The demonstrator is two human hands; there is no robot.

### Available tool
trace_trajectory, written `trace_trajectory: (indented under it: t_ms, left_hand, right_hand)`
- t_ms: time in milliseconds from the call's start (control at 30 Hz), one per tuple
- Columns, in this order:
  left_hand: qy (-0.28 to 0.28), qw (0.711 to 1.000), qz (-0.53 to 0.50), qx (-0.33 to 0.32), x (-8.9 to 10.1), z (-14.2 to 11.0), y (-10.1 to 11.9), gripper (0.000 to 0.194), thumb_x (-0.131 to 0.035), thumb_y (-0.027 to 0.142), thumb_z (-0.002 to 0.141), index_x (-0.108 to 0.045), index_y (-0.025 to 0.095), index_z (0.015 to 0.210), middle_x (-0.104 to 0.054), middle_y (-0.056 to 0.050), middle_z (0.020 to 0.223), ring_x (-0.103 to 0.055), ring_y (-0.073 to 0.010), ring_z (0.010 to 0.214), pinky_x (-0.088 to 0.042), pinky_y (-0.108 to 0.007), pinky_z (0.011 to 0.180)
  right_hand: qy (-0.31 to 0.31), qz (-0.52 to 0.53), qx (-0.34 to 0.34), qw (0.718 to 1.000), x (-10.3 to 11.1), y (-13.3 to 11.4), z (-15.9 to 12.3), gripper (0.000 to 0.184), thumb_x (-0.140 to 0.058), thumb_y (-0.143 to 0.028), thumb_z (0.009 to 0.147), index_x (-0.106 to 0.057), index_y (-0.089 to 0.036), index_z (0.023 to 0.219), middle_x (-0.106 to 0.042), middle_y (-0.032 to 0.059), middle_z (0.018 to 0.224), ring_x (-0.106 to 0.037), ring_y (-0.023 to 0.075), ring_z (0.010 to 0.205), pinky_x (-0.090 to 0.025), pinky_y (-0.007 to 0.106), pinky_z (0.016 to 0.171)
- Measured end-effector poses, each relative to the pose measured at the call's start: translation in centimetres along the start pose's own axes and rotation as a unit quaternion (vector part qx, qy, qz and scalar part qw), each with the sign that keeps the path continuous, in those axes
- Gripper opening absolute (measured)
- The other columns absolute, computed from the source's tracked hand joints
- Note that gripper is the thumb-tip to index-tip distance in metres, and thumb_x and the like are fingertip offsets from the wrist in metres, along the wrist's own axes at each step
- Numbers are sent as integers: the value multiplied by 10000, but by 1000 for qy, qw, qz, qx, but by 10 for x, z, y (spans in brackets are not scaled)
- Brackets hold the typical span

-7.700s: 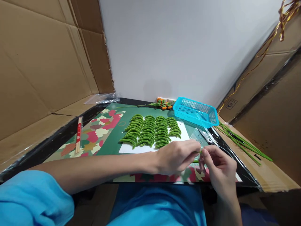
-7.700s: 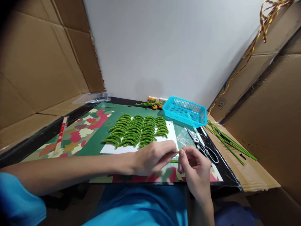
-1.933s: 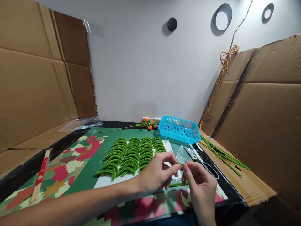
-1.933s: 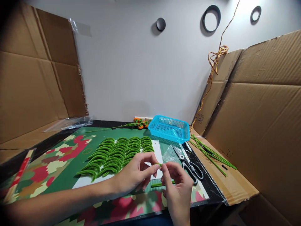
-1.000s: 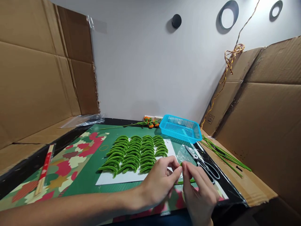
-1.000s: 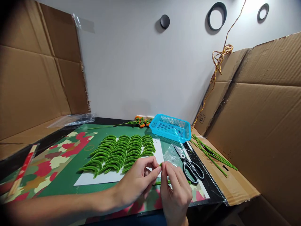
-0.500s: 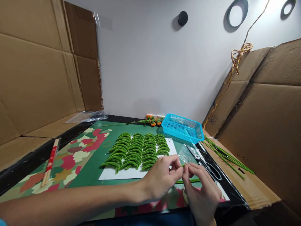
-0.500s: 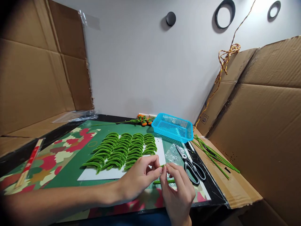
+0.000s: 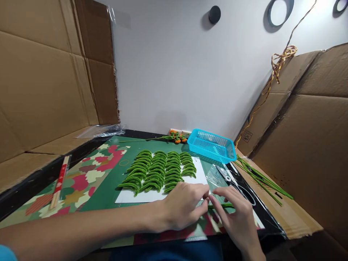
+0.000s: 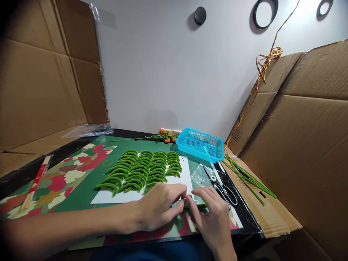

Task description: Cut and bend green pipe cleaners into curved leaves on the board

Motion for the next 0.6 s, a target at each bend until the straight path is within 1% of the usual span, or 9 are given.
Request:
trace_trajectory:
  t_ms: [33,100,200,233,333,400,467,533,600]
  left_hand:
    - [-9,998,46,-38,-3,-2,1,57,-552,235,980,-560,210,930,-670,-10,869,-596,-174,682,-342,-314,576]
    - [-22,989,115,-89,-10,-5,2,55,-531,243,1005,-560,204,979,-679,-36,943,-624,-188,701,-369,-330,560]
    - [-24,979,166,-116,-17,-5,1,55,-536,243,1009,-554,198,981,-668,-50,965,-630,-188,701,-411,-327,558]
    - [-23,977,174,-117,-17,-4,0,56,-539,242,1007,-554,197,978,-666,-52,965,-630,-188,701,-421,-324,562]
    - [-30,977,184,-106,-18,-2,-2,60,-535,240,1008,-562,193,983,-671,-53,941,-631,-192,685,-430,-324,559]
    - [-41,976,190,-97,-17,-1,-3,65,-531,233,1009,-573,187,990,-681,-52,915,-641,-203,675,-432,-331,556]
    - [-51,974,200,-95,-18,-1,-2,63,-541,226,1007,-581,181,988,-690,-57,887,-656,-215,672,-439,-334,565]
    - [-52,972,210,-94,-18,0,-2,54,-565,221,1002,-585,177,977,-694,-65,862,-667,-225,674,-449,-333,580]
    - [-50,970,219,-88,-19,1,-3,43,-584,207,996,-588,177,966,-696,-72,844,-668,-230,674,-459,-334,596]
  right_hand:
    - [-13,0,-10,1000,4,8,-3,44,-709,-260,989,-746,-241,976,-782,42,930,-747,212,852,-588,311,757]
    - [16,-23,-47,999,16,28,-10,118,-683,-309,1009,-760,-235,958,-790,54,964,-751,223,888,-586,328,798]
    - [95,-91,-106,986,39,59,-24,244,-651,-404,1012,-779,-220,916,-799,90,995,-752,264,916,-570,379,843]
    - [118,-115,-126,978,47,68,-29,291,-639,-441,1006,-782,-212,899,-802,108,1015,-750,289,961,-563,410,893]
    - [166,-195,-219,942,71,90,-43,415,-581,-538,967,-792,-187,896,-799,171,1120,-713,381,1137,-521,511,1019]
    - [182,-239,-300,905,85,102,-54,456,-539,-547,938,-802,-174,931,-787,201,1188,-690,424,1204,-504,553,1046]
    - [196,-266,-367,869,95,112,-66,466,-514,-523,914,-809,-163,953,-784,219,1209,-693,439,1211,-508,560,1043]
    - [203,-280,-400,849,101,121,-76,451,-509,-494,887,-811,-161,926,-786,233,1205,-702,443,1203,-518,545,1031]
    - [198,-286,-401,847,103,129,-83,430,-512,-486,862,-805,-171,872,-784,239,1210,-700,449,1206,-520,537,1022]
Point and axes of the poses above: each hand's wrist, its own z-axis towards the middle knuckle, its own x-axis out of the back of the hand, y = z × x, the point moved 3 cm from there along z, towards the middle knuckle
